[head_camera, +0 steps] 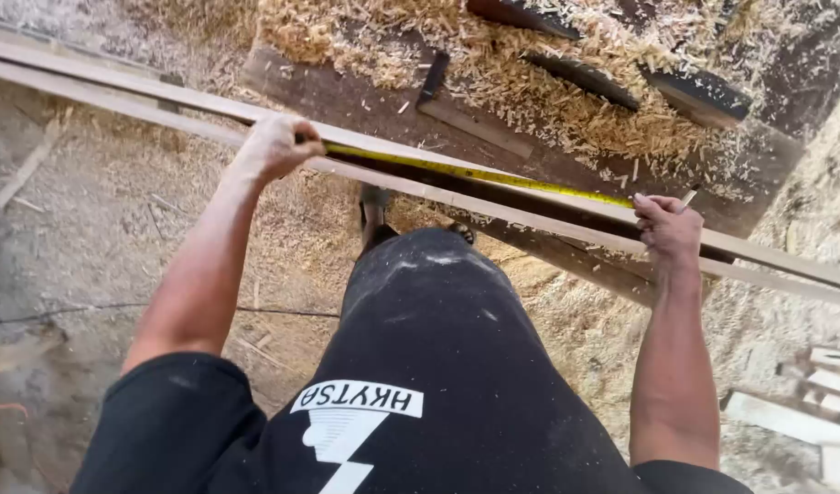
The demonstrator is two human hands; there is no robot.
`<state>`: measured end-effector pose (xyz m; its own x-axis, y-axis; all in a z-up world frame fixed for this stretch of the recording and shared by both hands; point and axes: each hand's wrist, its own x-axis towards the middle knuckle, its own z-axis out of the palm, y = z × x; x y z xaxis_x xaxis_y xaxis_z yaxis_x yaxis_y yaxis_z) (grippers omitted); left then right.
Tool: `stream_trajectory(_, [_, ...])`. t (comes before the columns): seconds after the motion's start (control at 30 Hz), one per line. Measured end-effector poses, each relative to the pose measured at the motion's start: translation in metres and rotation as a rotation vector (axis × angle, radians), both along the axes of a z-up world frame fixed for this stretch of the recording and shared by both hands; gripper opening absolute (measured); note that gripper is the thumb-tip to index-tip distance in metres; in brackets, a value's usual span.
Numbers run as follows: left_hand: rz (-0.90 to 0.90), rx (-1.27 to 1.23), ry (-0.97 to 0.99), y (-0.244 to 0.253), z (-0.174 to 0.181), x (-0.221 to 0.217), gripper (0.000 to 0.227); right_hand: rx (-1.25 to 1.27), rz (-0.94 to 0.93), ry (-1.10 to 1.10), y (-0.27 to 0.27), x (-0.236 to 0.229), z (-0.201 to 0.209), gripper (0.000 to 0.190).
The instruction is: The recorder uses a tape measure, square, and pencil to mark measurements on long wooden planks in a workshop.
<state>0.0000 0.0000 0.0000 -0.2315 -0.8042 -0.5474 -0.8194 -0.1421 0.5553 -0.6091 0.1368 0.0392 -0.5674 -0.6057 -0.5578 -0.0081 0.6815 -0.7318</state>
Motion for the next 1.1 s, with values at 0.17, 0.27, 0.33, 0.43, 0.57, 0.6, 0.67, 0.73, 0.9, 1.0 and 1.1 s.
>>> stream_trajectory(0.17, [-0.082,-0.153,-0.13,-0.017,-0.012,-0.017,0.033,0.103,0.302,0.272,0.002,-0.02,-0.007,0.016])
stream_trajectory(0.27, [-0.003,-0.082,-0.16,-0.021,-0.017,-0.026,0.036,0.095,0.392,0.379,0.007,-0.019,-0.013,0.018])
stream_trajectory(0.33, [-0.008,-0.128,-0.246,-0.024,-0.023,-0.029,0.046,0.045,0.405,0.408,0.01,-0.019,-0.02,0.017])
stream_trajectory(0.43, [-0.013,-0.155,-0.296,-0.027,-0.029,-0.028,0.049,-0.002,0.415,0.422,0.012,-0.022,-0.037,0.018])
stream_trajectory(0.57, [-0.019,-0.156,-0.369,-0.028,-0.017,-0.038,0.058,-0.002,0.426,0.467,0.013,-0.022,-0.043,0.018])
stream_trajectory(0.6, [-0.022,-0.142,-0.361,-0.029,-0.019,-0.038,0.056,-0.004,0.429,0.481,0.013,-0.023,-0.043,0.017])
stream_trajectory(0.67, [-0.023,-0.127,-0.354,-0.029,-0.026,-0.042,0.053,-0.008,0.434,0.496,0.016,-0.033,-0.04,0.016])
stream_trajectory(0.73, [-0.093,-0.102,-0.269,-0.03,-0.032,-0.046,0.038,-0.017,0.394,0.496,0.02,-0.048,-0.036,0.018])
stream_trajectory(0.9, [-0.096,-0.181,-0.264,-0.031,-0.024,-0.052,0.035,0.089,0.172,0.553,0.05,-0.125,-0.015,0.021])
stream_trajectory(1.0, [-0.081,-0.167,-0.278,-0.029,-0.027,-0.055,0.035,0.096,0.093,0.658,0.073,-0.18,-0.015,0.017])
stream_trajectory(1.1, [-0.073,-0.182,-0.249,-0.022,-0.039,-0.067,0.036,0.104,0.042,0.713,0.086,-0.217,-0.016,0.01])
